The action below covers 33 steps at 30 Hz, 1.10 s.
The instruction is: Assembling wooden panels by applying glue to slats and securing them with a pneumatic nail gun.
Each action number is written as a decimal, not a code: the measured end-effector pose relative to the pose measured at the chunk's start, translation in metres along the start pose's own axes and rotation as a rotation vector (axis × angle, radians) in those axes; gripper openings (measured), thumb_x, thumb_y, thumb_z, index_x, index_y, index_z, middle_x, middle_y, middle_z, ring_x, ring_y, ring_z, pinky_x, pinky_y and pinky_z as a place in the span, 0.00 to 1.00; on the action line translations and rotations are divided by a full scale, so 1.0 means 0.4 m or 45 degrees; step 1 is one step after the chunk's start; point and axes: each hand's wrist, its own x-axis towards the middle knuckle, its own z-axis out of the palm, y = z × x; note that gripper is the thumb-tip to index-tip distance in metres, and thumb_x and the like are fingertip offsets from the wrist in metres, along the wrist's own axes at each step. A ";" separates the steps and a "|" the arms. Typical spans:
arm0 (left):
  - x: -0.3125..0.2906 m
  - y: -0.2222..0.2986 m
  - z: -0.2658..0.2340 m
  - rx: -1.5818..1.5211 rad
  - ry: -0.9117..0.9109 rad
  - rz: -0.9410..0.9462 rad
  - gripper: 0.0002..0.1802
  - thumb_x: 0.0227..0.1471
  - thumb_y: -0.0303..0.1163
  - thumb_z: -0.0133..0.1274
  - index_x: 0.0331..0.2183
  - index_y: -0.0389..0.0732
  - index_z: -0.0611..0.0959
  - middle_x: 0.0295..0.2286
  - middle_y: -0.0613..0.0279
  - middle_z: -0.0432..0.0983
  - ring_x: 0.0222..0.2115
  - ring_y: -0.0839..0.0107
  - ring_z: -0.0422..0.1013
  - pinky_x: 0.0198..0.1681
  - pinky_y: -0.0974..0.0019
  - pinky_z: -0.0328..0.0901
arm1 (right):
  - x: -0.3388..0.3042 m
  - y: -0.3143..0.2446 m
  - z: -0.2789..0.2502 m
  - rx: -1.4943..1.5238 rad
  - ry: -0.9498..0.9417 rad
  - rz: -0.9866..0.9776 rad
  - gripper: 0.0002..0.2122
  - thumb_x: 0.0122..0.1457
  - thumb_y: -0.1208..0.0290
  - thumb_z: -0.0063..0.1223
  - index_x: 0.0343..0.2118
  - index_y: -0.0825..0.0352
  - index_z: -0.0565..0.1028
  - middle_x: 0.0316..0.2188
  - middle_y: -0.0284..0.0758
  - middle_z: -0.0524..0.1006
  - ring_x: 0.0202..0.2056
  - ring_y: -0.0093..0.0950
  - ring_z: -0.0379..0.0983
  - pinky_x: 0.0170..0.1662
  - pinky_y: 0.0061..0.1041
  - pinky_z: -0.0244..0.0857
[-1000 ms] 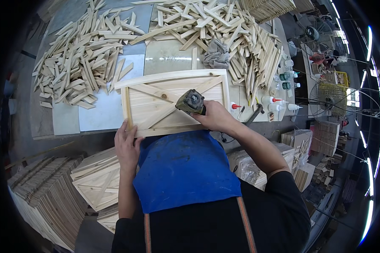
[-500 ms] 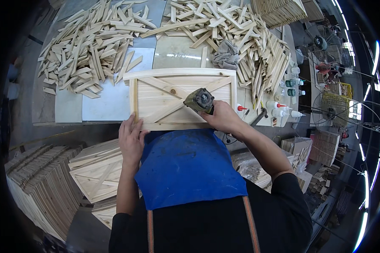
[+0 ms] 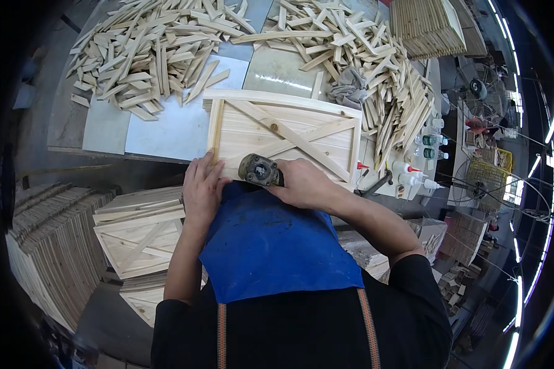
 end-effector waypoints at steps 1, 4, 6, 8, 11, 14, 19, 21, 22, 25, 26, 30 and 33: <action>-0.001 -0.002 -0.001 -0.004 0.002 -0.007 0.25 0.45 0.35 0.68 0.47 0.41 0.86 0.55 0.54 0.74 0.53 0.47 0.69 0.58 0.51 0.66 | 0.004 0.000 0.005 -0.023 -0.003 0.025 0.17 0.57 0.61 0.60 0.38 0.74 0.79 0.31 0.56 0.80 0.38 0.54 0.78 0.45 0.46 0.71; -0.003 -0.008 -0.003 -0.034 -0.007 0.003 0.24 0.46 0.35 0.68 0.48 0.41 0.85 0.55 0.53 0.73 0.53 0.47 0.69 0.58 0.50 0.65 | 0.013 -0.011 0.012 -0.070 -0.012 0.076 0.18 0.57 0.61 0.60 0.38 0.74 0.78 0.32 0.56 0.80 0.38 0.54 0.78 0.45 0.46 0.71; -0.001 -0.007 -0.006 -0.039 -0.008 0.004 0.24 0.46 0.35 0.67 0.48 0.41 0.85 0.55 0.53 0.73 0.53 0.47 0.69 0.58 0.50 0.65 | 0.015 -0.032 0.011 -0.069 0.006 0.079 0.18 0.57 0.61 0.61 0.37 0.75 0.79 0.31 0.56 0.80 0.38 0.54 0.78 0.45 0.46 0.71; 0.001 -0.008 -0.011 -0.042 -0.012 0.016 0.24 0.47 0.34 0.67 0.48 0.40 0.85 0.55 0.52 0.73 0.53 0.46 0.69 0.59 0.50 0.65 | 0.019 -0.042 0.015 -0.065 0.017 0.084 0.18 0.57 0.61 0.61 0.37 0.75 0.79 0.31 0.57 0.80 0.37 0.54 0.78 0.44 0.46 0.71; -0.002 -0.017 -0.011 -0.043 -0.021 0.025 0.24 0.47 0.34 0.67 0.48 0.39 0.85 0.55 0.52 0.73 0.53 0.46 0.69 0.59 0.50 0.65 | 0.021 -0.048 0.016 -0.076 -0.019 0.203 0.18 0.57 0.60 0.61 0.34 0.75 0.79 0.30 0.57 0.80 0.37 0.54 0.78 0.44 0.46 0.71; -0.001 -0.019 -0.015 -0.048 -0.043 0.048 0.25 0.47 0.35 0.67 0.48 0.38 0.84 0.55 0.51 0.73 0.53 0.46 0.69 0.59 0.49 0.64 | 0.010 -0.038 0.014 -0.030 0.016 0.189 0.17 0.57 0.61 0.61 0.35 0.75 0.80 0.30 0.56 0.80 0.36 0.53 0.78 0.42 0.45 0.71; 0.035 0.009 -0.051 -0.043 -0.147 0.080 0.28 0.46 0.37 0.68 0.49 0.38 0.82 0.54 0.47 0.72 0.54 0.45 0.67 0.60 0.46 0.62 | -0.113 0.034 -0.029 0.220 0.263 0.253 0.16 0.58 0.62 0.63 0.39 0.72 0.81 0.29 0.50 0.82 0.32 0.45 0.80 0.40 0.39 0.72; 0.061 0.043 -0.062 -0.061 -0.192 0.166 0.30 0.46 0.37 0.69 0.51 0.38 0.81 0.54 0.46 0.71 0.55 0.45 0.67 0.61 0.46 0.62 | -0.198 0.082 -0.036 0.333 0.457 0.286 0.16 0.58 0.62 0.64 0.40 0.72 0.81 0.29 0.49 0.82 0.32 0.41 0.80 0.39 0.38 0.72; 0.073 0.055 -0.061 -0.021 -0.182 0.173 0.33 0.46 0.38 0.69 0.53 0.38 0.79 0.54 0.45 0.70 0.56 0.45 0.66 0.61 0.45 0.61 | -0.244 0.110 -0.037 0.413 0.602 0.281 0.16 0.58 0.62 0.65 0.41 0.71 0.81 0.29 0.47 0.82 0.31 0.37 0.80 0.39 0.36 0.72; 0.106 0.079 -0.039 -0.020 -0.211 0.296 0.36 0.46 0.37 0.69 0.56 0.39 0.77 0.54 0.44 0.69 0.57 0.44 0.64 0.62 0.44 0.59 | -0.376 0.196 -0.025 0.544 0.935 0.394 0.17 0.58 0.62 0.65 0.42 0.71 0.81 0.29 0.45 0.82 0.30 0.32 0.79 0.39 0.34 0.72; 0.120 0.086 -0.024 -0.030 -0.246 0.330 0.37 0.46 0.37 0.68 0.57 0.39 0.76 0.55 0.43 0.69 0.57 0.44 0.63 0.62 0.44 0.59 | -0.413 0.232 -0.011 0.595 1.044 0.477 0.17 0.58 0.62 0.65 0.42 0.71 0.81 0.29 0.45 0.82 0.30 0.30 0.79 0.39 0.34 0.72; 0.219 0.175 0.052 -0.009 -0.318 0.520 0.37 0.46 0.36 0.68 0.57 0.38 0.75 0.55 0.43 0.67 0.57 0.43 0.63 0.62 0.47 0.59 | -0.505 0.411 0.057 0.724 1.284 0.913 0.16 0.58 0.64 0.63 0.43 0.72 0.80 0.31 0.46 0.82 0.33 0.34 0.80 0.41 0.36 0.72; 0.274 0.237 0.110 0.045 -0.377 0.605 0.36 0.46 0.35 0.68 0.56 0.37 0.76 0.54 0.43 0.68 0.56 0.44 0.64 0.61 0.48 0.60 | -0.508 0.624 0.142 0.694 1.323 1.088 0.17 0.57 0.65 0.61 0.44 0.72 0.78 0.34 0.49 0.82 0.37 0.40 0.80 0.44 0.40 0.71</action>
